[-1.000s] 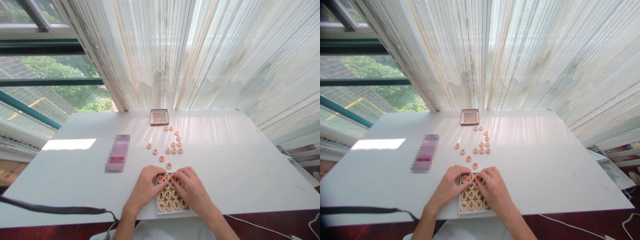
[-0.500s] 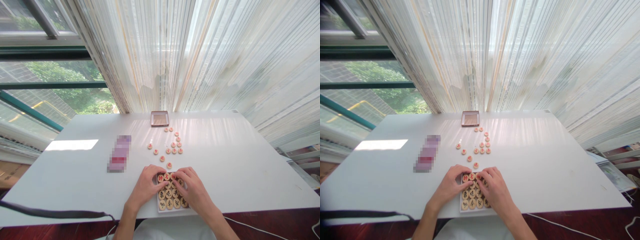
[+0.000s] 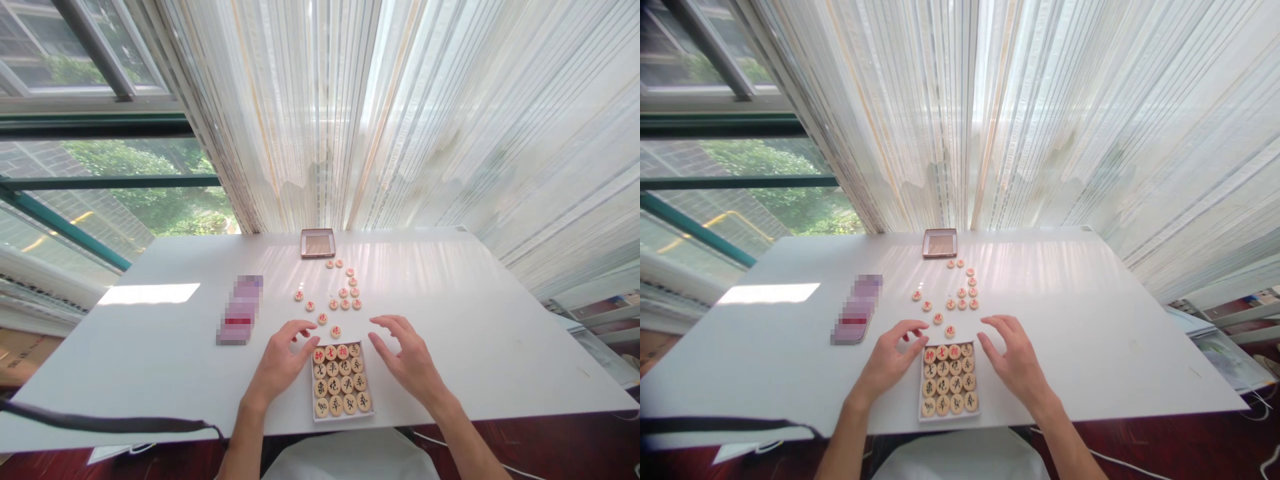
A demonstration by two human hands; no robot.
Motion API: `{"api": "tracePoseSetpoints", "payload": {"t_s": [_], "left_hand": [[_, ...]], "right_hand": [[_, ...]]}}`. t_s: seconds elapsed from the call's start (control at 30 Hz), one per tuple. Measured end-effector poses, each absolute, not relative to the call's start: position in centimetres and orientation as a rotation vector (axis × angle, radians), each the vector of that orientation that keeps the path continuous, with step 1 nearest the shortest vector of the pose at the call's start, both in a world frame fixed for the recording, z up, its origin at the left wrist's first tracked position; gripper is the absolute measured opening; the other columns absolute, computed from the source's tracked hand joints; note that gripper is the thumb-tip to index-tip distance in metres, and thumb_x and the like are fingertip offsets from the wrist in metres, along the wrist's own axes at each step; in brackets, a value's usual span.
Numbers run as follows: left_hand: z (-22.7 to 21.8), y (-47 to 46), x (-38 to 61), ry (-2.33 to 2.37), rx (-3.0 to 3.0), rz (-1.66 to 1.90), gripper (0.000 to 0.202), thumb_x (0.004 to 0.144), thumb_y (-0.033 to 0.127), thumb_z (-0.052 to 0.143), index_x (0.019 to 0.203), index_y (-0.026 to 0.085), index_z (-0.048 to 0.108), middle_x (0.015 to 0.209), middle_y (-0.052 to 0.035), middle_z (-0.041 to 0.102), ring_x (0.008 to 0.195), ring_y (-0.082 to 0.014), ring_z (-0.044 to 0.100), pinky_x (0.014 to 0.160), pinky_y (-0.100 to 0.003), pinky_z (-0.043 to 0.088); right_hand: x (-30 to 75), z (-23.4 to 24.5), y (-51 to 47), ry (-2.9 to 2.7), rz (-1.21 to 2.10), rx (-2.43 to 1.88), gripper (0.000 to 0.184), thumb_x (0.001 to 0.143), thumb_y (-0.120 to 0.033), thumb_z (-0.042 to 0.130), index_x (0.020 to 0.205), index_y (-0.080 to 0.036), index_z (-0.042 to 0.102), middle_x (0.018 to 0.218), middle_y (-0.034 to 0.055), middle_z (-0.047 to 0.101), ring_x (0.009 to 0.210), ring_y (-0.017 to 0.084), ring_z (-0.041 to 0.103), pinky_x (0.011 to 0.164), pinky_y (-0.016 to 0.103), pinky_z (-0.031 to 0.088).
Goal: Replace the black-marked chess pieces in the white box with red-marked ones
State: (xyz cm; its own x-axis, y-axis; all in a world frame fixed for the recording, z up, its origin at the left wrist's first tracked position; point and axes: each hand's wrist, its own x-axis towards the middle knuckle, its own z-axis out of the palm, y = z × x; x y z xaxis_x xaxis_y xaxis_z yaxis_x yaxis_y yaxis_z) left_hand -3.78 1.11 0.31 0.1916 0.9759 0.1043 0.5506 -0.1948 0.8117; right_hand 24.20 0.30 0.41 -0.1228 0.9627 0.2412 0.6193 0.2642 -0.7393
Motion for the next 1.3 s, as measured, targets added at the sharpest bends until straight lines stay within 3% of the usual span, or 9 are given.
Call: {"api": "tracePoseSetpoints", "payload": {"t_s": [0.07, 0.13, 0.2, 0.27, 0.37, 0.47, 0.63, 1.13, 1.3], "left_hand": [[0.2, 0.2, -4.2, 1.443, 1.861, 0.816, 0.037, 0.094, 0.044, 0.064, 0.128, 0.03, 0.061, 0.126, -0.0059, 0.068, 0.11, -0.0242, 0.067, 0.094, -0.042, 0.057], [-0.1, -1.2, -4.5, 1.42, 1.902, 0.793, 0.064, 0.085, 0.046, 0.076, 0.142, 0.032, 0.05, 0.142, -0.0078, 0.058, 0.128, -0.0288, 0.059, 0.107, -0.048, 0.052], [-0.7, -2.8, -4.7, 1.375, 1.948, 0.743, 0.088, 0.076, 0.045, 0.084, 0.151, 0.034, 0.039, 0.155, -0.0087, 0.047, 0.141, -0.0325, 0.047, 0.116, -0.054, 0.043], [-1.5, -4.0, -4.9, 1.364, 1.975, 0.706, 0.102, 0.069, 0.041, 0.089, 0.154, 0.035, 0.033, 0.16, -0.0089, 0.041, 0.147, -0.0352, 0.04, 0.12, -0.057, 0.038], [-2.5, -5.0, -5.0, 1.373, 2.004, 0.678, 0.114, 0.062, 0.037, 0.093, 0.156, 0.036, 0.03, 0.161, -0.0088, 0.039, 0.151, -0.0387, 0.032, 0.122, -0.062, 0.032], [-3.2, -5.0, -4.9, 1.381, 2.033, 0.696, 0.114, 0.061, 0.035, 0.093, 0.156, 0.036, 0.03, 0.161, -0.0081, 0.041, 0.151, -0.0395, 0.03, 0.123, -0.064, 0.029], [-3.7, -4.7, -5.0, 1.376, 2.062, 0.732, 0.109, 0.062, 0.034, 0.092, 0.154, 0.036, 0.035, 0.16, -0.0083, 0.042, 0.15, -0.0403, 0.032, 0.122, -0.066, 0.03], [-3.5, -4.8, -4.9, 1.413, 2.109, 0.718, 0.097, 0.069, 0.045, 0.088, 0.152, 0.034, 0.039, 0.16, -0.0085, 0.042, 0.151, -0.0368, 0.033, 0.122, -0.061, 0.03], [-3.0, -4.8, -4.7, 1.391, 2.126, 0.717, 0.079, 0.085, 0.053, 0.073, 0.152, 0.031, 0.039, 0.161, -0.0113, 0.04, 0.15, -0.0341, 0.035, 0.123, -0.059, 0.03]], "right_hand": [[24.7, 0.6, -0.2, -1.895, 0.671, -1.401, 0.032, 0.1, -0.037, 0.059, 0.13, -0.029, 0.062, 0.128, 0.011, 0.064, 0.111, 0.028, 0.066, 0.054, 0.029, 0.063], [24.9, 0.5, -1.2, -2.016, 0.709, -1.338, 0.045, 0.095, -0.038, 0.066, 0.138, -0.031, 0.056, 0.136, 0.0106, 0.061, 0.121, 0.029, 0.063, 0.082, 0.039, 0.066], [25.0, 0.0, -2.4, -2.126, 0.747, -1.297, 0.069, 0.086, -0.042, 0.078, 0.148, -0.032, 0.048, 0.148, 0.0116, 0.053, 0.134, 0.031, 0.055, 0.105, 0.049, 0.055], [24.9, -0.6, -3.5, -2.178, 0.781, -1.283, 0.088, 0.076, -0.045, 0.086, 0.152, -0.034, 0.042, 0.156, 0.0127, 0.045, 0.141, 0.035, 0.048, 0.111, 0.053, 0.05], [24.7, -1.4, -4.4, -2.195, 0.795, -1.279, 0.103, 0.068, -0.052, 0.089, 0.155, -0.034, 0.038, 0.16, 0.014, 0.039, 0.145, 0.038, 0.041, 0.113, 0.055, 0.046], [24.5, -1.8, -4.6, -2.193, 0.766, -1.29, 0.101, 0.069, -0.051, 0.089, 0.155, -0.033, 0.038, 0.161, 0.0139, 0.038, 0.146, 0.037, 0.04, 0.114, 0.055, 0.045], [24.2, -2.1, -4.7, -2.196, 0.659, -1.29, 0.095, 0.07, -0.036, 0.089, 0.153, -0.032, 0.042, 0.158, 0.013, 0.043, 0.142, 0.036, 0.045, 0.112, 0.055, 0.046], [24.3, -2.6, -4.7, -2.218, 0.619, -1.29, 0.085, 0.079, -0.043, 0.082, 0.153, -0.03, 0.041, 0.158, 0.0123, 0.043, 0.144, 0.034, 0.043, 0.113, 0.053, 0.045], [24.4, -2.6, -4.6, -2.203, 0.634, -1.283, 0.079, 0.084, -0.047, 0.078, 0.152, -0.03, 0.043, 0.158, 0.0115, 0.044, 0.143, 0.033, 0.044, 0.113, 0.052, 0.046]]}}
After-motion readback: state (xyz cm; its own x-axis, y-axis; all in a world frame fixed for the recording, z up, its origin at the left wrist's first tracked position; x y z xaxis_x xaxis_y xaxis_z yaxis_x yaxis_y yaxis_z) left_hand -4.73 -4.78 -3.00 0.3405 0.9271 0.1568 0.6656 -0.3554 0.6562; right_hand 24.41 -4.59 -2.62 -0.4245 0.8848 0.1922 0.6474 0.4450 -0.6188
